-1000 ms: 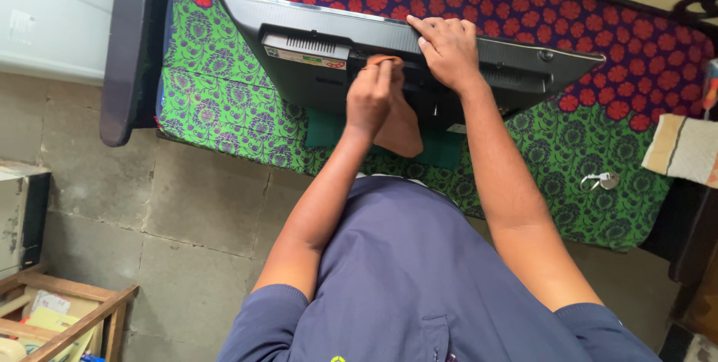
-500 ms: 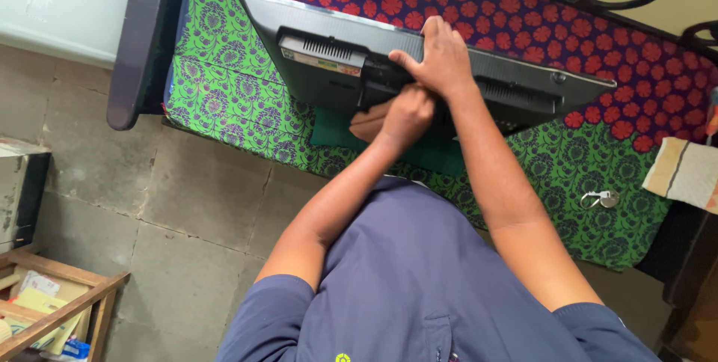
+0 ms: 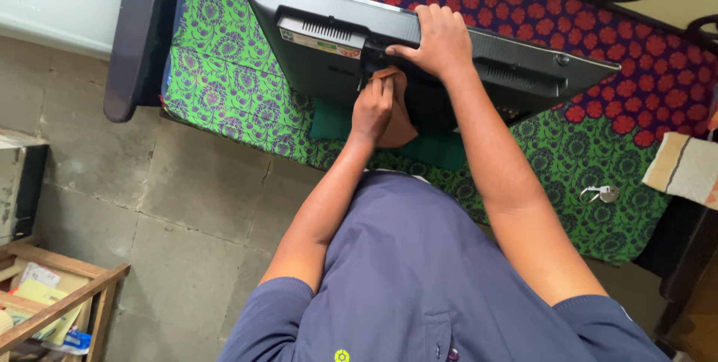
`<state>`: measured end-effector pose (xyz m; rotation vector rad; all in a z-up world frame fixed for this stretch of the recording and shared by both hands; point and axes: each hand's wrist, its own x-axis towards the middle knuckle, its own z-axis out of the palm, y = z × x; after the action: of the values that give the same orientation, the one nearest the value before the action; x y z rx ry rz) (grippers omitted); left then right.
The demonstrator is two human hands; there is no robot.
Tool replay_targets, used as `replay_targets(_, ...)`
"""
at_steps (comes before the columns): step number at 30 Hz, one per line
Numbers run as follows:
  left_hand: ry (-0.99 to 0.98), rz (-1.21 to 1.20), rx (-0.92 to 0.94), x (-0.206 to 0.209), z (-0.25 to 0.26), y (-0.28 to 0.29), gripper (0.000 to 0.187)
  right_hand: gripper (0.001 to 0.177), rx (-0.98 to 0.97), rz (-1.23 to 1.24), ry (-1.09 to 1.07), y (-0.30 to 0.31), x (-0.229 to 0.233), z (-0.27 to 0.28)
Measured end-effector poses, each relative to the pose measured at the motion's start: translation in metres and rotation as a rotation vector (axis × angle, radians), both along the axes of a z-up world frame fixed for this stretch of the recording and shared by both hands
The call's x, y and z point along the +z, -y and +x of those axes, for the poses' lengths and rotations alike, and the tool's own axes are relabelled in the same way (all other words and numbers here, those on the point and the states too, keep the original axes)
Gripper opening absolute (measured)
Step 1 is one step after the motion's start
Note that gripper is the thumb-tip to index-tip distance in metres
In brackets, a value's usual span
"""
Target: The person cleans the back of a television set with a cloth and then uses the cloth to wipe around the ports and ventilation areas.
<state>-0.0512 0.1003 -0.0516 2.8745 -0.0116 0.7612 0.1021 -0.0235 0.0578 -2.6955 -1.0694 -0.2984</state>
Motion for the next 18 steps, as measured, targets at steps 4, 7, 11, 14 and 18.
replay_targets(4, -0.014, -0.065, 0.092, -0.004, 0.008, -0.002, 0.041, 0.090, -0.014, 0.027, -0.001, 0.002, 0.001, 0.005)
replay_targets(7, -0.073, -0.191, 0.173, -0.004, 0.011, -0.002, 0.041, 0.090, -0.021, 0.006, -0.037, 0.003, 0.002, 0.006)
replay_targets(11, -0.037, -0.282, 0.188, 0.001, 0.007, -0.004, 0.052, 0.090, -0.034, 0.016, -0.016, 0.001, 0.002, 0.004)
replay_targets(14, 0.034, -0.350, 0.191, 0.003, 0.004, -0.002, 0.049, 0.088, -0.017, 0.003, -0.021, 0.003, 0.001, 0.005)
replay_targets(18, 0.068, -0.540, 0.158, 0.009, 0.001, 0.009, 0.044, 0.081, 0.059, 0.005, -0.027, 0.004, 0.004, 0.004)
